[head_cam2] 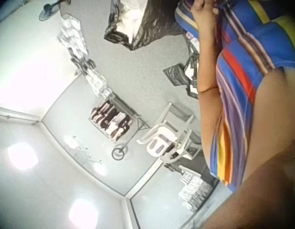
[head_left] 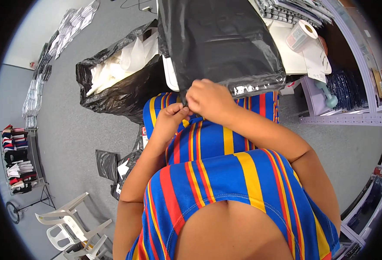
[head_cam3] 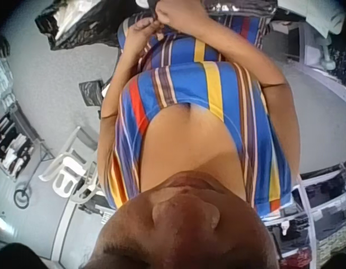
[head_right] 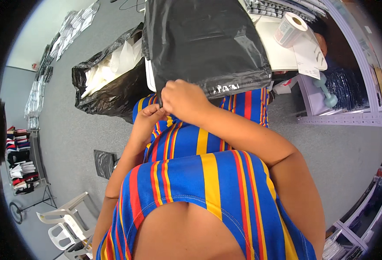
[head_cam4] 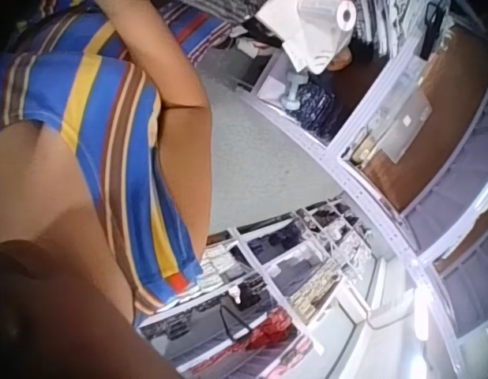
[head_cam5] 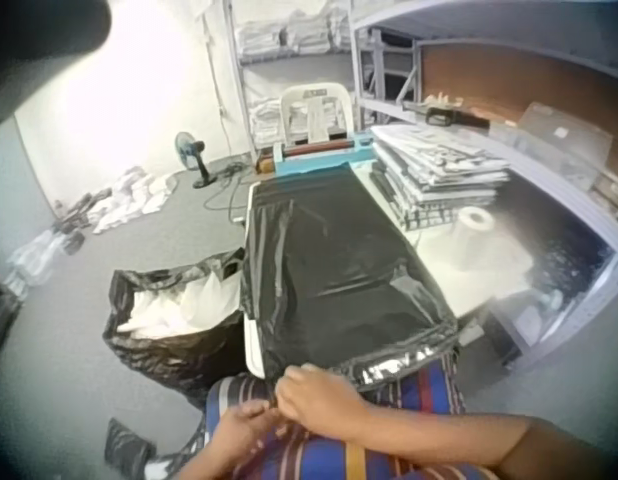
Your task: The person packs folded clothes into black shipping bags, seals them, and affixes shipping labels. They repeat this process for multiple items, including blue and white garments, placing each sealed package aside on the table.
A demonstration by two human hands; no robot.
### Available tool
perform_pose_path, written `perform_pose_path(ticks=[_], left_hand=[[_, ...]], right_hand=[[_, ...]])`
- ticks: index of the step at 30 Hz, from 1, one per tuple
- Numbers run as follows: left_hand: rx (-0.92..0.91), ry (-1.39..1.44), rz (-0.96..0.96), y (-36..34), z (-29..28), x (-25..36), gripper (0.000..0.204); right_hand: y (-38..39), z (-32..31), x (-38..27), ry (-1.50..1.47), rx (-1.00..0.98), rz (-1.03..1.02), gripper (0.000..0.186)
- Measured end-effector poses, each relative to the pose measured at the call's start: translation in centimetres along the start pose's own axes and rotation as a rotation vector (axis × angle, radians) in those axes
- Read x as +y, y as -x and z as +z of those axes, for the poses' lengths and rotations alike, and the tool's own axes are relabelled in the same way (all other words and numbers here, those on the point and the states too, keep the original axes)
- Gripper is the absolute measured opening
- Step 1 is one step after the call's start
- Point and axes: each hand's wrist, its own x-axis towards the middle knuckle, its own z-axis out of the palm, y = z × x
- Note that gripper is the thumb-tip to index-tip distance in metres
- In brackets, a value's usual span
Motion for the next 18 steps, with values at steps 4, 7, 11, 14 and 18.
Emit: perform_pose_path(ticks=[4, 7, 11, 14, 18], left_hand=[[0.051, 0.125, -0.11, 0.1, -1.5, -1.8, 0.008], [0.061, 0.193, -0.207, -0.2, -1.7, -2.6, 0.014], [-0.124, -0.799, -0.054, -0.6, -3.4, 0.6, 0.015], [0.02, -0.967, 0.391, 0.6, -1.1, 6.8, 0.025], [-0.205, -0.504, 0.875, 0.3, 6.6, 12.5, 0.034]], right_hand=[[2.7, -6.8, 5.6, -0.289, 0.358, 0.544, 0.016], [16.1, -16.2, 16.6, 0.076, 0.557, 0.84, 0.025], [28.5, -23.6, 18.3, -0.512, 1.755, 0.977, 0.029], [16.0, -18.2, 9.2, -0.411, 1.363, 0.587, 0.017], [5.1, -12.1, 0.4, -0.442, 0.771, -0.042, 0.007]])
